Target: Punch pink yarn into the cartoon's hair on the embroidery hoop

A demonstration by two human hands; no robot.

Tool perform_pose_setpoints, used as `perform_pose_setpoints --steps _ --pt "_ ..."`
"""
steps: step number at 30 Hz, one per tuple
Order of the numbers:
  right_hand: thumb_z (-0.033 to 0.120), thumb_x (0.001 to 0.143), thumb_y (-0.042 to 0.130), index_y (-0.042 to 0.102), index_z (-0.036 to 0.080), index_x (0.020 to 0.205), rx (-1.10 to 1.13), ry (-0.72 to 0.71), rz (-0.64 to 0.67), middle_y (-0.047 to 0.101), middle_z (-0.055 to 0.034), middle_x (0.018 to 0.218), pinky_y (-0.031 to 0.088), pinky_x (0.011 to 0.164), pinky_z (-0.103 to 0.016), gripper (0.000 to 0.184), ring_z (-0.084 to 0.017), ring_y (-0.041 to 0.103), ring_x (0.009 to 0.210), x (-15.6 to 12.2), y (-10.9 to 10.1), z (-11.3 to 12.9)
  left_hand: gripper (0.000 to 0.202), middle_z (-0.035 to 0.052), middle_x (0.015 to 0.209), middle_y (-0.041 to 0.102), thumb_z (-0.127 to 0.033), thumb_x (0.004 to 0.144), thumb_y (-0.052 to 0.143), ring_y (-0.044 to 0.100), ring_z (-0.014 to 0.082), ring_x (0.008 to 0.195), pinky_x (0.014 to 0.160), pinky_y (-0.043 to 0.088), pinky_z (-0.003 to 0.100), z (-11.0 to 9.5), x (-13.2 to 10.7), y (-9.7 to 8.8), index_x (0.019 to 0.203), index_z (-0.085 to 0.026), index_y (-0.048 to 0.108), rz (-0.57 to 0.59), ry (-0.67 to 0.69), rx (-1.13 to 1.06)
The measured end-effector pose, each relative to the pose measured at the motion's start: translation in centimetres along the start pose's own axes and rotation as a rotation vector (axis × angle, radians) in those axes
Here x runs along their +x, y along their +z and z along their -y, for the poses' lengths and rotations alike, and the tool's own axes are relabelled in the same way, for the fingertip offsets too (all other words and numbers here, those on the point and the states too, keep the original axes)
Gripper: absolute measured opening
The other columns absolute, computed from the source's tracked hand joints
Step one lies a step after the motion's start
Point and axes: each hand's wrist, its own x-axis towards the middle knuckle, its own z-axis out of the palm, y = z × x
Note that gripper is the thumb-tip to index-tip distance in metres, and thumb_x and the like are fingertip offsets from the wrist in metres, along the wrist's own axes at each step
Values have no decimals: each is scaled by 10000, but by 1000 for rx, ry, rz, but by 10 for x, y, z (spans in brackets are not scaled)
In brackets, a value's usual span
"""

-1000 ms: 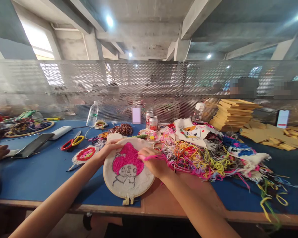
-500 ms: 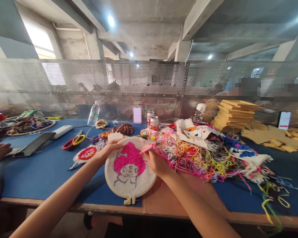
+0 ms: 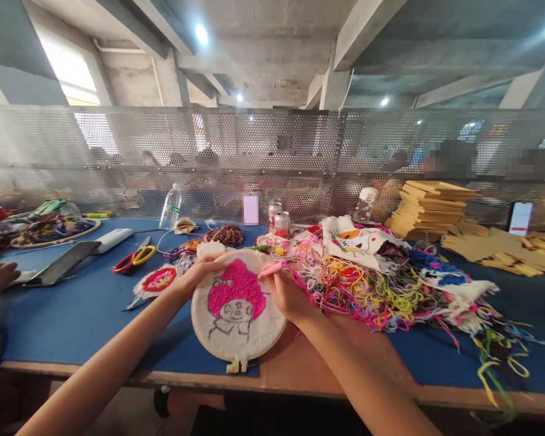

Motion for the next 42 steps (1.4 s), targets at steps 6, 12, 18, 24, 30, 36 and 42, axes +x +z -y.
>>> perform_pose_setpoints --steps 6,12,18,24,30,36,42 --pt "220 907 442 535 223 900 74 -20 83 647 -22 939 488 790 -283 93 -147 620 867 4 -2 3 445 20 631 649 -231 641 690 566 120 491 457 405 186 0 -1 1 1071 -129 646 16 13 -8" --pt "213 909 448 584 228 932 46 -39 167 648 -22 934 474 808 -301 139 -152 615 895 7 -4 4 443 16 623 642 -232 629 696 552 113 478 444 381 183 0 -1 0 1056 -121 656 7 32 15" --pt "180 887 466 619 218 867 -126 -59 215 655 -39 906 483 687 -270 159 -163 622 820 10 -4 9 429 25 660 666 -237 641 697 570 119 498 473 406 189 0 -2 1 1055 -130 655 17 31 18" --pt "243 911 428 528 210 886 -32 -79 75 631 -43 873 483 742 -299 108 -168 607 825 7 1 6 425 28 662 675 -257 632 716 578 122 494 479 422 203 3 1 -2 1038 -141 661 -11 7 16" --pt "277 934 356 465 217 930 82 4 1 597 -66 908 521 703 -307 124 -168 612 818 4 0 2 342 33 680 679 -412 734 616 649 170 665 501 396 218 -12 -16 4 940 -150 693 -104 28 5" --pt "268 931 360 459 219 932 78 16 16 601 -67 931 529 702 -313 111 -175 620 838 3 0 1 300 -49 424 536 -489 821 449 662 95 635 463 364 118 -73 -126 -185 826 -315 693 -188 67 -54" --pt "229 932 361 469 220 943 73 -66 55 617 -55 967 518 737 -298 109 -157 620 862 3 0 -1 144 -81 383 522 -156 589 723 546 54 378 332 289 97 -90 -137 -193 587 -295 685 214 282 11"
